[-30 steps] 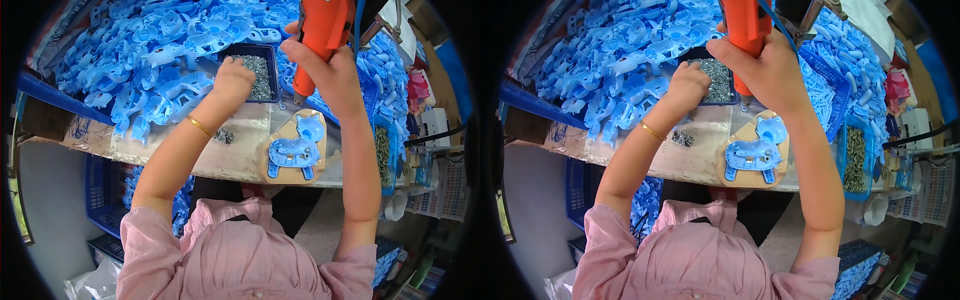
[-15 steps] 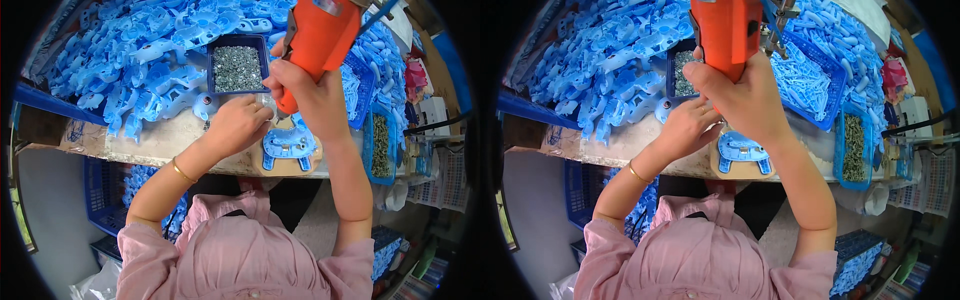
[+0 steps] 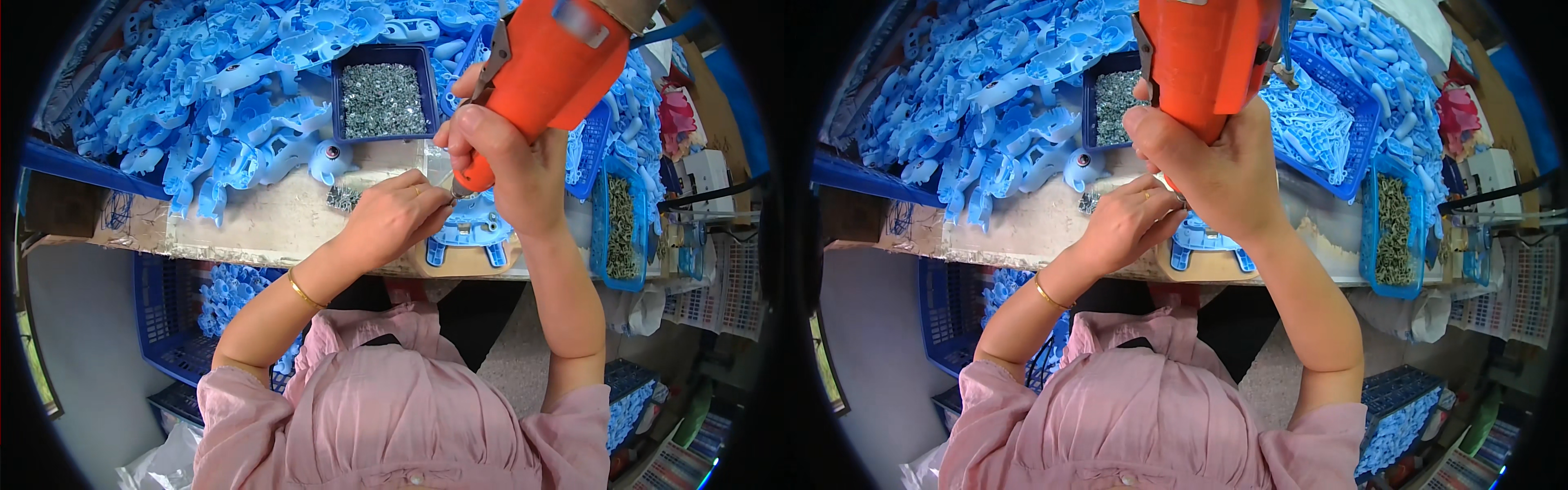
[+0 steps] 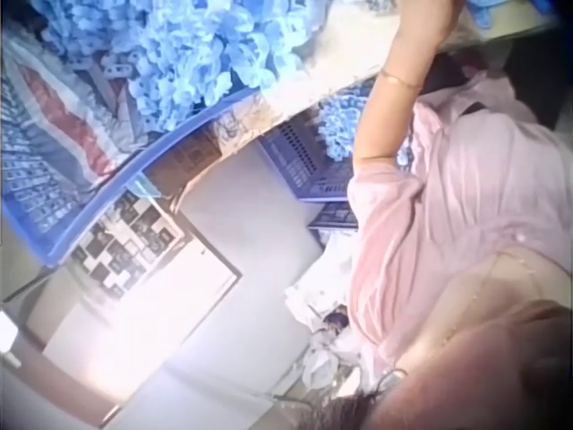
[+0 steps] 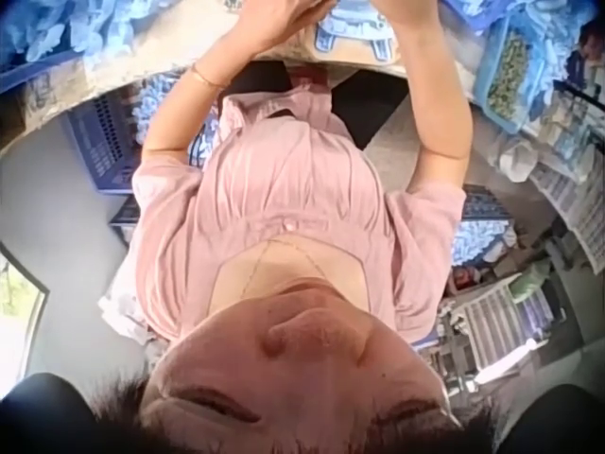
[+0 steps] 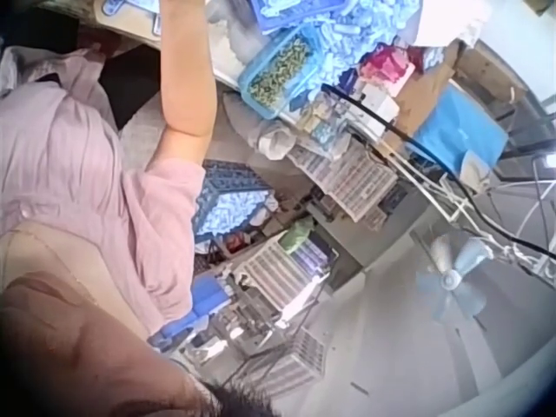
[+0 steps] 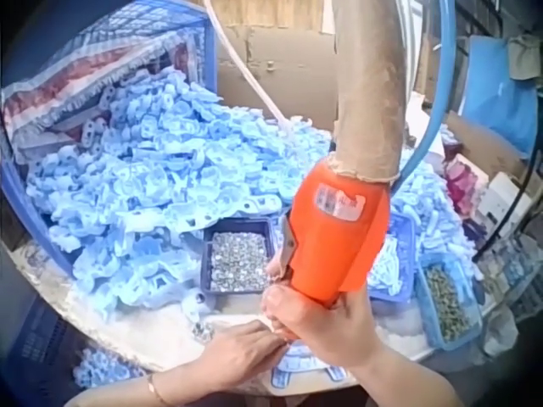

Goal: Assemble blue plastic toy horses by applying adhesive and attaching small decorative components.

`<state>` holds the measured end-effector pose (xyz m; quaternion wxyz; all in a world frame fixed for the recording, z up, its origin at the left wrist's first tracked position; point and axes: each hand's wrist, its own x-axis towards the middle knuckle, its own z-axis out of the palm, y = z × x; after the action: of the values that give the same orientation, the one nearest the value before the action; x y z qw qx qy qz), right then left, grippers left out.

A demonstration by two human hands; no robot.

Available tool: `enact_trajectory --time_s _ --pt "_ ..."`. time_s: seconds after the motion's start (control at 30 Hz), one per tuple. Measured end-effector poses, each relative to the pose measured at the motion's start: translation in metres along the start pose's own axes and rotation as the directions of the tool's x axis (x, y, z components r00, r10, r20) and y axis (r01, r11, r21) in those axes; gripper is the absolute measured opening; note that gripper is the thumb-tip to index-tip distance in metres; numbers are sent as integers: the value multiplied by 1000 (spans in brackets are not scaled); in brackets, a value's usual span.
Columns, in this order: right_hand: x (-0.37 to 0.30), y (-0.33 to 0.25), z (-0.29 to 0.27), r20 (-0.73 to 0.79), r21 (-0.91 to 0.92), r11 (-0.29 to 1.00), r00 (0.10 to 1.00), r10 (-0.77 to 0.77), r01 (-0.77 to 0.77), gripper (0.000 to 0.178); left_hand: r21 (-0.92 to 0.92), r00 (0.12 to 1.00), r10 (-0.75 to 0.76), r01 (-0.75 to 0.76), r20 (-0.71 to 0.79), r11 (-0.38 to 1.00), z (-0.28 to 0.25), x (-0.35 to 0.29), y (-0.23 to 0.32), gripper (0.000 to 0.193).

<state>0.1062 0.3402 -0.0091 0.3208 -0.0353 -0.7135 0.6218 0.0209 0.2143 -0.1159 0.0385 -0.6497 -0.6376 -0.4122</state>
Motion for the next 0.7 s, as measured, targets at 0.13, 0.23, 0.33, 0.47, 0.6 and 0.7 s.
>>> enact_trajectory --time_s 0.13,0.23,0.33,0.47,0.6,0.7 --pt "-3 0 -1 9 29 999 999 34 -34 29 -35 1000 -9 9 0 999 5 -2 -1 11" --pt "-5 6 -5 26 176 983 999 46 -50 24 -39 999 -44 44 7 998 11 -6 0 13" --pt "-10 6 -4 5 192 981 999 38 -38 25 -1 993 -114 114 38 993 8 -9 3 29" --pt "-21 19 -10 35 21 992 992 121 -121 24 34 991 -128 127 41 991 5 -11 5 56" --pt "-27 37 -13 -3 23 988 988 155 -155 24 14 981 -155 154 114 988 11 -16 5 78" --pt "-29 42 -9 -17 65 989 991 134 -133 25 19 973 -182 181 138 983 14 -18 5 77"
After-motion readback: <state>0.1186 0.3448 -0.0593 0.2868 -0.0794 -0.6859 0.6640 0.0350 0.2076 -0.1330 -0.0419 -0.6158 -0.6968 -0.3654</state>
